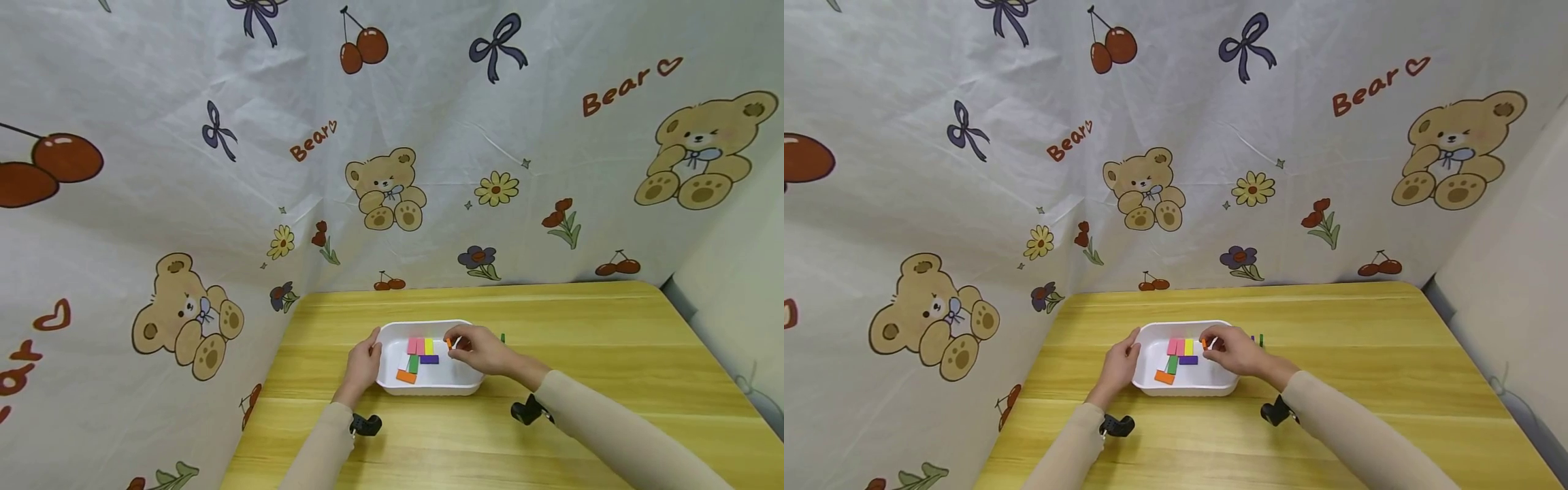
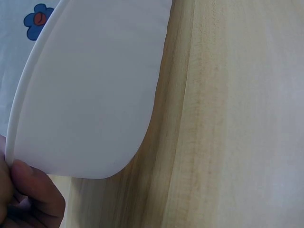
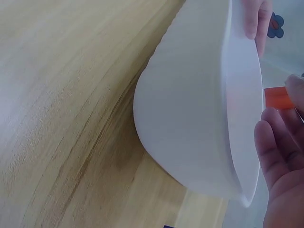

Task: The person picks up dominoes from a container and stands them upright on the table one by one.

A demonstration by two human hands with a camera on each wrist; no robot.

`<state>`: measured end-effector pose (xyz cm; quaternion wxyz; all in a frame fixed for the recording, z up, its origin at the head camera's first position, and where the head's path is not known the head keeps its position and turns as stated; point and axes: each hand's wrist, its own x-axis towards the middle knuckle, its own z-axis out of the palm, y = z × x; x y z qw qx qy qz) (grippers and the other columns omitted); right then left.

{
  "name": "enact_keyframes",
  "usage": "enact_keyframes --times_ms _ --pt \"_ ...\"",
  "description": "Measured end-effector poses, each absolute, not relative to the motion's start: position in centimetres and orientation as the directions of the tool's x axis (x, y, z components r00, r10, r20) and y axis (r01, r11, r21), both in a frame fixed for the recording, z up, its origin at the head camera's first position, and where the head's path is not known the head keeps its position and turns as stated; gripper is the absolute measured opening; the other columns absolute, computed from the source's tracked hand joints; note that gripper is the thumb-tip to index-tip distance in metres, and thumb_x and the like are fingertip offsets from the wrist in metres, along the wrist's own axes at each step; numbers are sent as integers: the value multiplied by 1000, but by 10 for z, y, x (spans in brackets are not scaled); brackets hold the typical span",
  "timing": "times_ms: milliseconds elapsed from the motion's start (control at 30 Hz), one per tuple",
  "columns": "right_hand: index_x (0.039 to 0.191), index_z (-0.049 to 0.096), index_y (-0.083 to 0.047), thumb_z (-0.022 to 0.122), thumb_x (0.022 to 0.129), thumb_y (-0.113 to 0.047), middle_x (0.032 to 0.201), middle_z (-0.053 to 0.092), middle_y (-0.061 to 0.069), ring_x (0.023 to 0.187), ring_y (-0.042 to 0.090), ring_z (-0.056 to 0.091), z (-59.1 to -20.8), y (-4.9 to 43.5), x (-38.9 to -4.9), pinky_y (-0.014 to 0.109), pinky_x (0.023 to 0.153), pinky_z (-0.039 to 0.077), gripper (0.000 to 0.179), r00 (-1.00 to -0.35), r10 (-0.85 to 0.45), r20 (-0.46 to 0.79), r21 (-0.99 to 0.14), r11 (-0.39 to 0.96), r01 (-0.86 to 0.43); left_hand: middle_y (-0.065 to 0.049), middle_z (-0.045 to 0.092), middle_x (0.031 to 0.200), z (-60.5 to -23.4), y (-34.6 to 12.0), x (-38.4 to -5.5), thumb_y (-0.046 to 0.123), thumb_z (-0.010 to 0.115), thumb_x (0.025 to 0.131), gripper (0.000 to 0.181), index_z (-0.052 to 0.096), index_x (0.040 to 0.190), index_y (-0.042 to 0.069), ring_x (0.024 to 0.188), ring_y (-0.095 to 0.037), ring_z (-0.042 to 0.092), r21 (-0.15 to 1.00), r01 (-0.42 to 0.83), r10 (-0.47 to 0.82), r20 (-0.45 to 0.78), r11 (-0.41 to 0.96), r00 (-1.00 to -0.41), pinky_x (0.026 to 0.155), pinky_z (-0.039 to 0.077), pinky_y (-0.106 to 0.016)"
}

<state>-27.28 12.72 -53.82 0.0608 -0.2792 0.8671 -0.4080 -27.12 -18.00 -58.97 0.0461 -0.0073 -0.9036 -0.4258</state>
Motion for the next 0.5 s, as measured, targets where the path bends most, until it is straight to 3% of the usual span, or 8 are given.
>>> enact_keyframes --times_ms 100,400,500 --pt "113 69 -14 73 96 -13 101 68 -3 88 12 61 -538 132 -273 23 77 55 17 -843 -524 122 -753 505 -423 -21 59 146 -591 -180 -271 14 52 108 44 52 152 8 133 -34 59 768 55 -29 95 639 -995 103 54 -49" --pt "111 69 -13 72 97 -11 102 69 0 90 14 64 -536 144 -273 24 78 56 15 -860 -492 137 -776 487 -402 -20 61 145 -593 -182 -274 14 53 108 45 52 153 11 119 -26 63 763 55 -25 92 644 -995 95 57 -45" --pt "113 69 -13 72 97 -12 103 69 0 92 16 64 -535 148 -272 25 79 56 16 -870 -478 120 -780 497 -380 -20 61 144 -593 -181 -275 15 54 108 45 52 153 11 122 -27 63 761 60 -21 96 646 -995 98 57 -46"
